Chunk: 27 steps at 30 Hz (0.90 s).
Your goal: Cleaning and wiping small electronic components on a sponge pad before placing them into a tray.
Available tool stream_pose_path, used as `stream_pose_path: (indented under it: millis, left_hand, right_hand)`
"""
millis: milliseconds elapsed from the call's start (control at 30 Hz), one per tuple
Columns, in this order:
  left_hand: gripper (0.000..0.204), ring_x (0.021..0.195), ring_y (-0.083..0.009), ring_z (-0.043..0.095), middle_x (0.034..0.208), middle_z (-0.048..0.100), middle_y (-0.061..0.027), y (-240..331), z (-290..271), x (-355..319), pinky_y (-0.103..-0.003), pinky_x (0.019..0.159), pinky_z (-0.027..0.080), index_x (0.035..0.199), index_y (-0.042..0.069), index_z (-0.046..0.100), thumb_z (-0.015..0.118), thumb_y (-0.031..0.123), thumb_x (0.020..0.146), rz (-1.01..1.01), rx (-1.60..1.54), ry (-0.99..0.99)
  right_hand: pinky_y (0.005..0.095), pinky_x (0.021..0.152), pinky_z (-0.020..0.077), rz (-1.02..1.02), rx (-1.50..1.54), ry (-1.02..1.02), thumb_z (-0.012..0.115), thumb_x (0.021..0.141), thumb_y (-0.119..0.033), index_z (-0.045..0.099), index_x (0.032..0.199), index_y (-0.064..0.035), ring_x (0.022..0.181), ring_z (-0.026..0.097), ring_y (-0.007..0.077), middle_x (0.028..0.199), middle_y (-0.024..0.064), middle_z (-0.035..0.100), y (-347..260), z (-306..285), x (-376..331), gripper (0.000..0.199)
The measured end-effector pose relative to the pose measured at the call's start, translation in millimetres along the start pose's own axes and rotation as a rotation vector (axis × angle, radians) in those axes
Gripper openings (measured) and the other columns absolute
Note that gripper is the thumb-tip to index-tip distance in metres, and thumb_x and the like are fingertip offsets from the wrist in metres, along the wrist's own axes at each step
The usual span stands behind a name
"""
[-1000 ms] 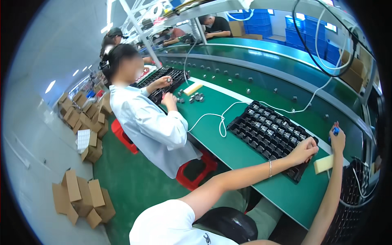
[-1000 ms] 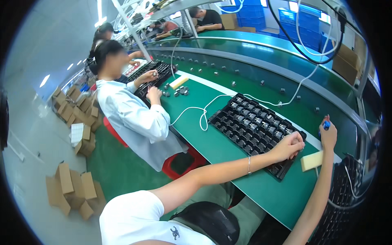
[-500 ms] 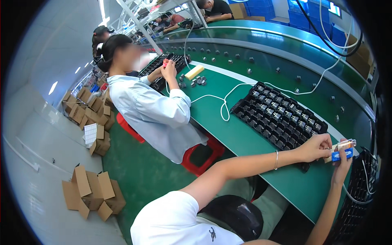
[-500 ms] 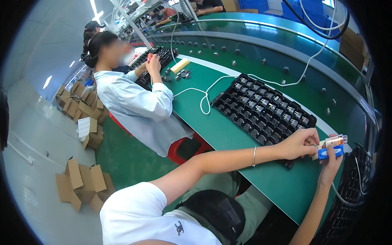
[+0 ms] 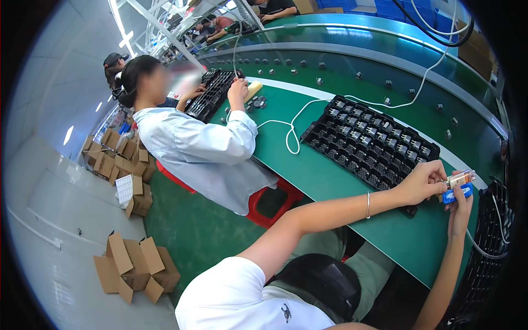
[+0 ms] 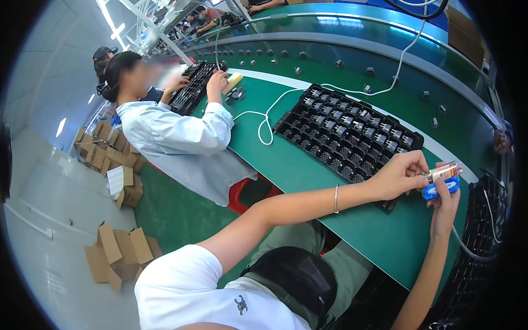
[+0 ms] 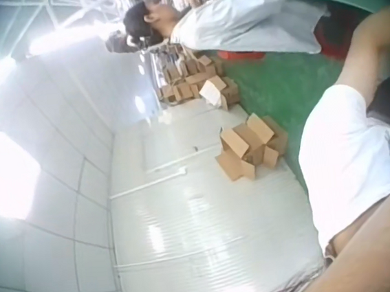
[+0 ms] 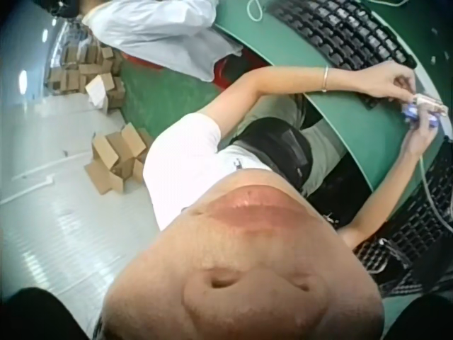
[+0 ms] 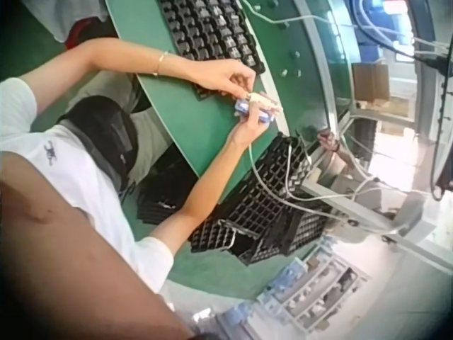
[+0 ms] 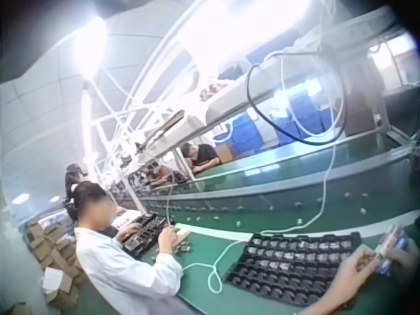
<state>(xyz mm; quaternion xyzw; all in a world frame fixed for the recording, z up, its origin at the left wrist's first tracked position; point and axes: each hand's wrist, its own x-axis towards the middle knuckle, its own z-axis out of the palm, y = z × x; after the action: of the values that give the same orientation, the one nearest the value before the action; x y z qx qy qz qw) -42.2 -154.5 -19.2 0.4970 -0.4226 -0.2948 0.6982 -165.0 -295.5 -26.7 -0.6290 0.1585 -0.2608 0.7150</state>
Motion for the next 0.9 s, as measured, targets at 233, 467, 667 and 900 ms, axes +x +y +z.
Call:
stream_pose_path:
  millis: [233,467,667,900]
  left_hand:
    - [0.020,0.057,-0.0058,0.055,0.073,0.060,-0.0041,-1,0,0,-0.020,0.046,0.042,0.093,0.000,0.053,0.068,0.009,0.084,0.006,0.038,0.030]
    - [0.018,0.055,-0.0050,0.053,0.071,0.060,-0.0037,1,3,-1,-0.020,0.045,0.041,0.094,0.000,0.053,0.066,0.008,0.086,-0.011,-0.002,0.023]
    - [0.016,0.055,-0.0048,0.054,0.071,0.060,-0.0038,2,2,0,-0.020,0.045,0.041,0.094,0.000,0.052,0.065,0.006,0.087,-0.020,-0.033,0.018]
    - [0.024,0.054,-0.0057,0.054,0.069,0.059,-0.0042,2,3,0,-0.020,0.044,0.040,0.097,0.001,0.050,0.069,0.008,0.084,-0.034,0.052,0.047]
  right_hand:
    - [0.0159,0.046,0.0375,0.003,0.055,-0.041,0.051,0.099,-0.036,0.050,0.129,-0.0015,0.064,0.052,0.0004,0.091,0.0001,0.061,-1,0,1,0.045]
    - [0.0167,0.043,0.0405,0.054,0.130,-0.084,0.052,0.099,-0.035,0.053,0.121,-0.0016,0.064,0.056,0.0034,0.087,0.0027,0.062,-9,6,0,0.040]
    - [0.0164,0.040,0.0382,0.111,0.171,-0.032,0.053,0.098,-0.035,0.054,0.118,-0.0013,0.055,0.052,0.0031,0.083,0.0018,0.061,-9,11,-1,0.039]
    - [0.0161,0.040,0.0396,0.147,0.141,-0.053,0.053,0.098,-0.034,0.053,0.117,-0.0005,0.056,0.054,0.0029,0.083,0.0021,0.061,-11,11,1,0.039]
